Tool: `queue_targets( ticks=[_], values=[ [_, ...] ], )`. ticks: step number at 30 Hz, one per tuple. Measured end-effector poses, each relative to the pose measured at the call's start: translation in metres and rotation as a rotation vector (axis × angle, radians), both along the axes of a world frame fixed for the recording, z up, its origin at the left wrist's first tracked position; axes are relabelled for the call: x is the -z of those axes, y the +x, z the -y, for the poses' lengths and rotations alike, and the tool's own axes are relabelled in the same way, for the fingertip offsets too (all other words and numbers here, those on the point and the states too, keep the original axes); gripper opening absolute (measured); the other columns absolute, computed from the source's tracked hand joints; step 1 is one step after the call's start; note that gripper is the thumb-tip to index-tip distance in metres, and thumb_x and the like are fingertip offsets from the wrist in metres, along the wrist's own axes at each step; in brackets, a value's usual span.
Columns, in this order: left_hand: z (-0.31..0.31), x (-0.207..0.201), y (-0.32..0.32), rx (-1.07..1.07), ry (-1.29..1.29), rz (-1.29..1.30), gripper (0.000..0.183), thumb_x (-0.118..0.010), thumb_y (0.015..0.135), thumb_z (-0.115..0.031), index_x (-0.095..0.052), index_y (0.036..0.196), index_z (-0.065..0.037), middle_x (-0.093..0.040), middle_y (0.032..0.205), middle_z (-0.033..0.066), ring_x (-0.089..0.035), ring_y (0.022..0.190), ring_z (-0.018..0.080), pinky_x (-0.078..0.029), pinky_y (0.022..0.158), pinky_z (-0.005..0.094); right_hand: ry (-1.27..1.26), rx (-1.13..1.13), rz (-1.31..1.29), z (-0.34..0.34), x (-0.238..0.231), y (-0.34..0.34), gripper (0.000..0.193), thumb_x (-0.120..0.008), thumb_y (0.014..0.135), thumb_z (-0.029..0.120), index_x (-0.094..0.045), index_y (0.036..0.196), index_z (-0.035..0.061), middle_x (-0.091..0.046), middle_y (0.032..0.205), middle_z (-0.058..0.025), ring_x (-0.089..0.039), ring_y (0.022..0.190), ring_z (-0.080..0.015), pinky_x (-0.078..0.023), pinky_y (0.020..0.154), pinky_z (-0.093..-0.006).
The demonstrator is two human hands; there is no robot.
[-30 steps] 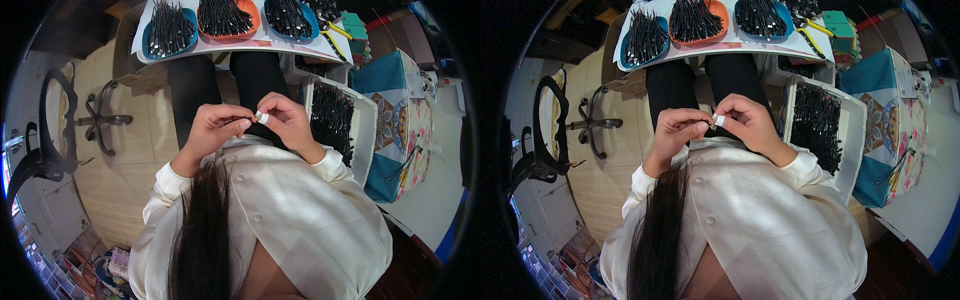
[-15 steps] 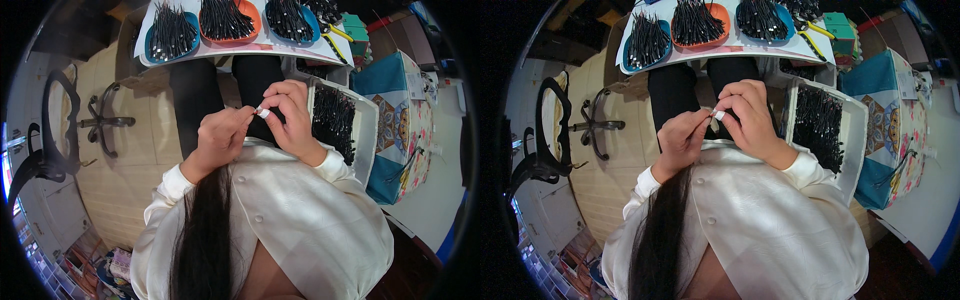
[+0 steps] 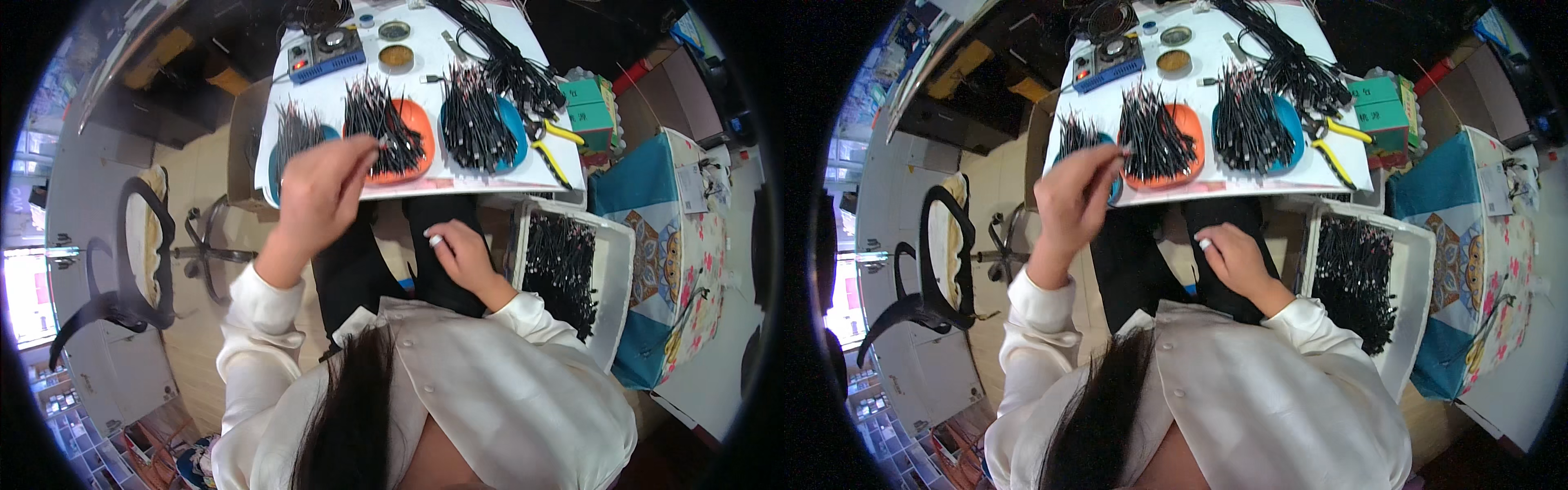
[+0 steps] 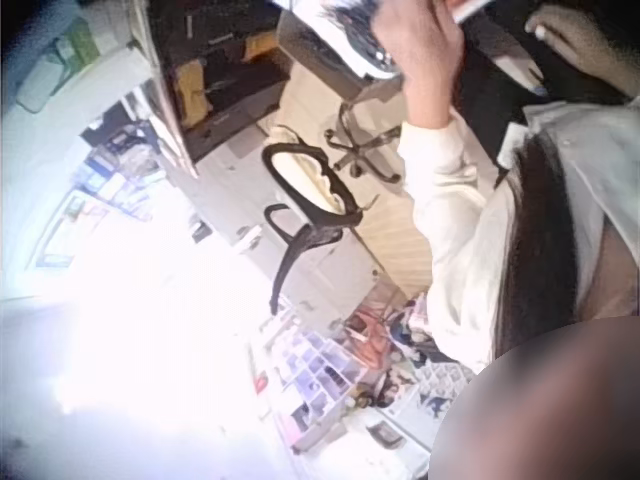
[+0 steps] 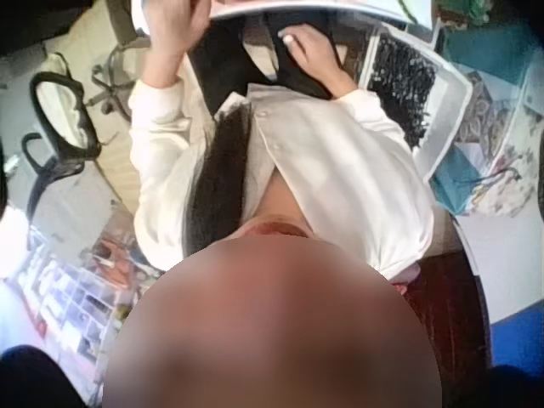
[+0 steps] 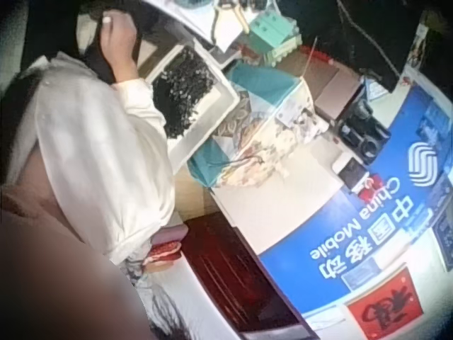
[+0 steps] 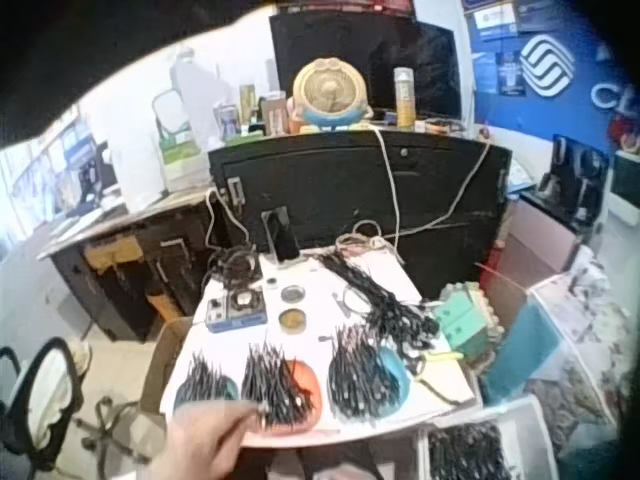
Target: The person repeatedly picks up small black cables and white connectors from trays on a table, inserts the connector onto the cable end, and places the assembled unit into a container. The process is repeated continuously throughout the clip.
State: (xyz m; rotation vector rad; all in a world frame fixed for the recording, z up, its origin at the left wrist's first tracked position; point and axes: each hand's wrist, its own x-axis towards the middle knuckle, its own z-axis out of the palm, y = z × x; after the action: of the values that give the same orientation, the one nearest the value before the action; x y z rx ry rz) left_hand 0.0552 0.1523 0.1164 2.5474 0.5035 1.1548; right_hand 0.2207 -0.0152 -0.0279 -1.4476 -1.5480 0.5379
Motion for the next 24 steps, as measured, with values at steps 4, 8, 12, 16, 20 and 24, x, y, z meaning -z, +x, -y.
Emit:
queue_targets(
  ticks=[4, 8, 12, 16, 20, 24],
  values=[
    [-0.087, -0.012, 0.047, -0.052, 0.1, -0.265, 0.009, -0.062, 0.087, -0.009, -0.059, 0.094, -0.005, -0.064, 0.076, 0.0174, -0.063, 0.069, 0.0361, -0.048, 0.06, 0.0431, 0.104, -0.048, 0.156, -0.007, 0.02, 0.002, 0.018, -0.064, 0.077, 0.006, -0.062, 0.095, 0.0048, -0.058, 0.076, -0.0098, -0.058, 0.071, -0.0297, -0.048, 0.063, -0.0387],
    [-0.161, 0.009, 0.095, -0.078, 0.185, -0.499, 0.01, -0.058, 0.087, -0.011, -0.059, 0.093, -0.004, -0.065, 0.079, 0.0163, -0.064, 0.075, 0.0362, -0.05, 0.065, 0.0454, 0.12, -0.024, 0.133, -0.01, 0.026, 0.007, 0.017, -0.065, 0.078, 0.009, -0.062, 0.095, 0.0065, -0.06, 0.076, -0.008, -0.06, 0.071, -0.0275, -0.05, 0.064, -0.0383],
    [-0.208, 0.044, 0.112, 0.019, 0.198, -0.646, 0.014, -0.057, 0.085, -0.008, -0.064, 0.096, -0.004, -0.065, 0.085, 0.0162, -0.063, 0.08, 0.0363, -0.049, 0.071, 0.0436, 0.155, -0.016, 0.101, -0.013, 0.028, 0.013, 0.02, -0.065, 0.075, 0.005, -0.062, 0.095, 0.0053, -0.06, 0.074, -0.0079, -0.059, 0.066, -0.0259, -0.049, 0.06, -0.0365],
    [-0.228, 0.068, 0.114, 0.011, 0.316, -0.741, 0.016, -0.057, 0.076, -0.004, -0.065, 0.09, -0.005, -0.063, 0.077, 0.0117, -0.065, 0.082, 0.032, -0.051, 0.07, 0.0432, 0.155, -0.037, 0.071, -0.012, 0.03, 0.019, 0.02, -0.065, 0.077, 0.009, -0.062, 0.097, 0.0044, -0.061, 0.076, -0.0077, -0.06, 0.067, -0.025, -0.05, 0.06, -0.0365],
    [-0.236, 0.07, 0.115, 0.045, 0.323, -0.799, 0.022, -0.055, 0.078, -0.002, -0.068, 0.096, -0.006, -0.064, 0.082, 0.0146, -0.063, 0.081, 0.0344, -0.05, 0.073, 0.0425, 0.124, -0.066, 0.074, -0.011, 0.032, 0.022, 0.02, -0.064, 0.082, 0.014, -0.063, 0.099, 0.0038, -0.063, 0.079, -0.0071, -0.061, 0.07, -0.024, -0.051, 0.062, -0.0362],
    [-0.237, 0.067, 0.12, 0.088, 0.336, -0.81, 0.023, -0.056, 0.077, -0.001, -0.069, 0.096, -0.003, -0.065, 0.082, 0.015, -0.063, 0.082, 0.0345, -0.05, 0.074, 0.0426, 0.117, -0.077, 0.047, -0.012, 0.031, 0.022, 0.018, -0.061, 0.084, 0.015, -0.063, 0.098, 0.0037, -0.063, 0.078, -0.007, -0.061, 0.069, -0.0236, -0.051, 0.062, -0.0357]
  ],
)
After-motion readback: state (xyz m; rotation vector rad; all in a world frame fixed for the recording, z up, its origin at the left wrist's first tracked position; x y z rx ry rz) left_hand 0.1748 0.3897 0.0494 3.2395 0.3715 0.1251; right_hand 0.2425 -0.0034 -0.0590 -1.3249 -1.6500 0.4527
